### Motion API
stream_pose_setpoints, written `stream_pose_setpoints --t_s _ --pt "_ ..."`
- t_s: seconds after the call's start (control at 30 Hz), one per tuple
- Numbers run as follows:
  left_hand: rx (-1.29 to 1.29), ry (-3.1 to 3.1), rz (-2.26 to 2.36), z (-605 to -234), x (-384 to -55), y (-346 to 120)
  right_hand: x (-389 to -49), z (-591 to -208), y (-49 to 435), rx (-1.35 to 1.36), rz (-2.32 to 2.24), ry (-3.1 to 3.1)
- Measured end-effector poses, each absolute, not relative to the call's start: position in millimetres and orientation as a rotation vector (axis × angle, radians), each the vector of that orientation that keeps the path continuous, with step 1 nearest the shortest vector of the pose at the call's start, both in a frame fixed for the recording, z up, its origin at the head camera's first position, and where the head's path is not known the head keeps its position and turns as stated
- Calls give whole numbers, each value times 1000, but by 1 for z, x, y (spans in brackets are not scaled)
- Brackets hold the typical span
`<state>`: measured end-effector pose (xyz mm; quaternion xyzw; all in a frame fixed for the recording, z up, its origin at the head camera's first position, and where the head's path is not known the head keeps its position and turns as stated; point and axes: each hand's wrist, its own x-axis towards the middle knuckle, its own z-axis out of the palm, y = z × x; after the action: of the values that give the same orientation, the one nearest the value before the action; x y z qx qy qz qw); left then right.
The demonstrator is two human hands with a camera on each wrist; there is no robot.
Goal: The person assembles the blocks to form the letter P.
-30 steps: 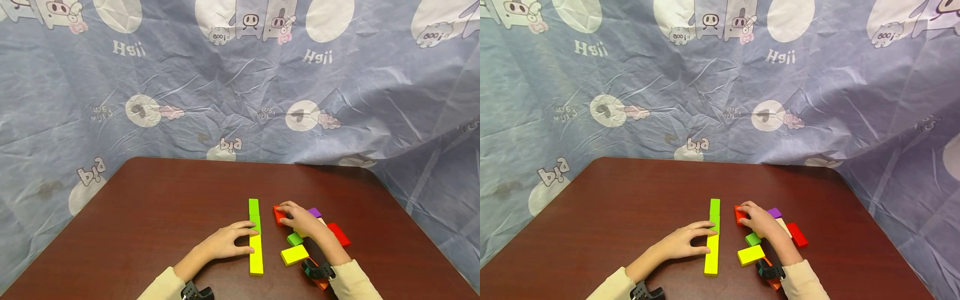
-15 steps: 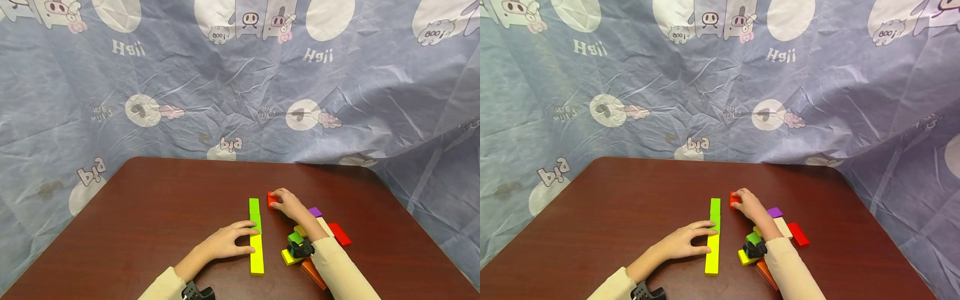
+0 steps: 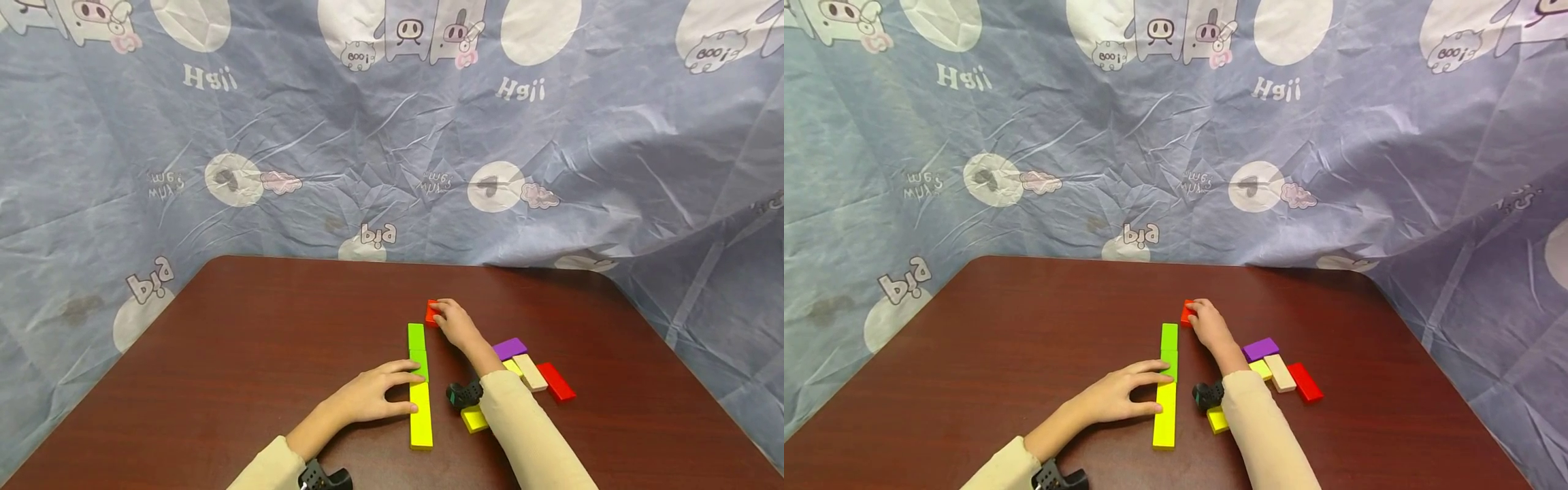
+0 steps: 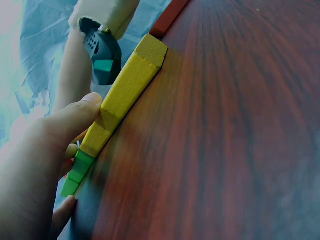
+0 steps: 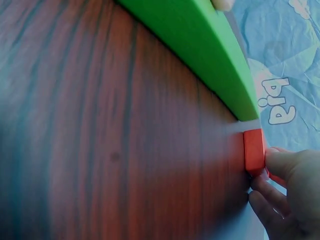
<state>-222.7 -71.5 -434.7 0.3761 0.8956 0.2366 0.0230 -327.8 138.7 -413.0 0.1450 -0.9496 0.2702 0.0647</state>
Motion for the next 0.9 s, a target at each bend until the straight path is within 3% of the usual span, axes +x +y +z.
stream_pose_setpoints --t_s 0.9 --pt "1186 2755 739 -436 -224 -72 -327 -414 115 636 859 -2893"
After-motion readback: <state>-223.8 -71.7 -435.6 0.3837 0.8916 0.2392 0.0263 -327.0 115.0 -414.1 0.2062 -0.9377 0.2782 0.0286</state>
